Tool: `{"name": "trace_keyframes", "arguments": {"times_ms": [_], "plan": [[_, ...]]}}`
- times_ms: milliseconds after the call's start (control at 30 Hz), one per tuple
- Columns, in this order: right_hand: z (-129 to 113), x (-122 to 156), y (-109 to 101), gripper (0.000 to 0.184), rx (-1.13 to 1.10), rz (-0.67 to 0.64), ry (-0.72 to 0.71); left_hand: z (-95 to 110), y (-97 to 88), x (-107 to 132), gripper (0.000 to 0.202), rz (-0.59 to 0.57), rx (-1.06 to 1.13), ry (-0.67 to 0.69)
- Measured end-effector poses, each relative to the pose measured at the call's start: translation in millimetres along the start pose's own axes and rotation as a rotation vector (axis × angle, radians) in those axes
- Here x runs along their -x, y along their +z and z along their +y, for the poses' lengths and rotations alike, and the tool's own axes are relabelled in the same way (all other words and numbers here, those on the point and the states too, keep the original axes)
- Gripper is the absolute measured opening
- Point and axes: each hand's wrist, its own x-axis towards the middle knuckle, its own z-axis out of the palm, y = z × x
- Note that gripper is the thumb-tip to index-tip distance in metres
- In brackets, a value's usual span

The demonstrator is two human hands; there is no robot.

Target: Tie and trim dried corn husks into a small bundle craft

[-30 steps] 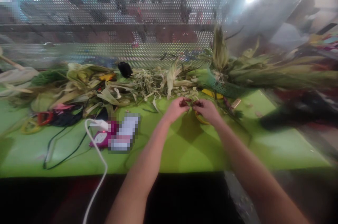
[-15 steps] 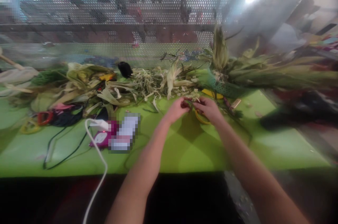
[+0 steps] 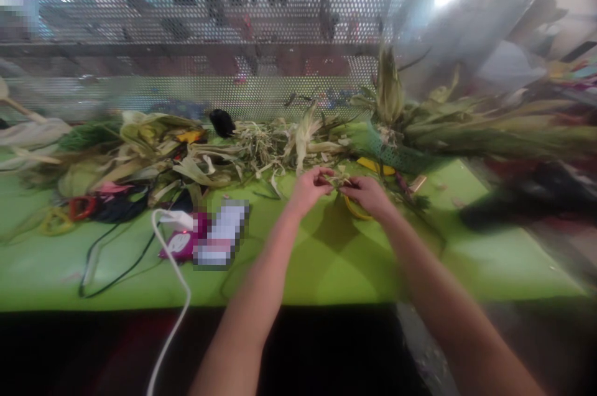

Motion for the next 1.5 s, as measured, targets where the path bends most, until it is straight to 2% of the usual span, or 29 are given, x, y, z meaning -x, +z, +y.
{"name": "trace_keyframes", "arguments": {"times_ms": [200, 333, 567, 667, 800, 867, 967, 1067, 1133, 1267, 1400, 1500], "plan": [[-1, 1, 1, 0.026, 0.011, 0.020, 0.001, 4, -3.5, 3, 0.036, -0.041, 0.030, 0.000], [-2, 0, 1, 0.027, 0.032, -0.016, -0.010, 3, -1.9, 2, 0.035, -0.013, 0.038, 0.030], [8, -3, 4, 0.026, 0.054, -0.042, -0.081, 6, 6.0, 3, 0.024, 0.020, -0.114, 0.102], [15, -4, 7, 0.022, 0.119, -0.004, -0.189, 5, 12.3, 4, 0.025, 0.104, -0.101, 0.060], [19, -3, 8, 0.015, 0.284, 0.057, -0.312, 3, 20.5, 5, 0.026, 0.222, 0.031, -0.067], [19, -2, 8, 0.015, 0.310, 0.057, -0.310, 6, 20.4, 6, 0.025, 0.201, 0.092, -0.126], [18, -2, 8, 0.017, 0.276, 0.038, -0.260, 12, 15.0, 8, 0.023, 0.117, 0.129, -0.145], [18, -2, 7, 0.020, 0.218, 0.003, -0.211, 15, 9.0, 8, 0.030, 0.056, 0.145, -0.092], [18, -2, 8, 0.021, 0.192, -0.014, -0.194, 13, 7.2, 7, 0.030, 0.055, 0.131, -0.038], [17, -2, 9, 0.019, 0.227, 0.006, -0.225, 4, 10.4, 4, 0.022, 0.150, 0.093, 0.014], [12, 1, 12, 0.013, 0.373, 0.039, -0.313, -1, 19.9, 2, 0.019, 0.300, 0.168, -0.008], [12, 1, 12, 0.013, 0.412, 0.058, -0.318, -1, 23.5, 3, 0.020, 0.305, 0.232, -0.052]]}}
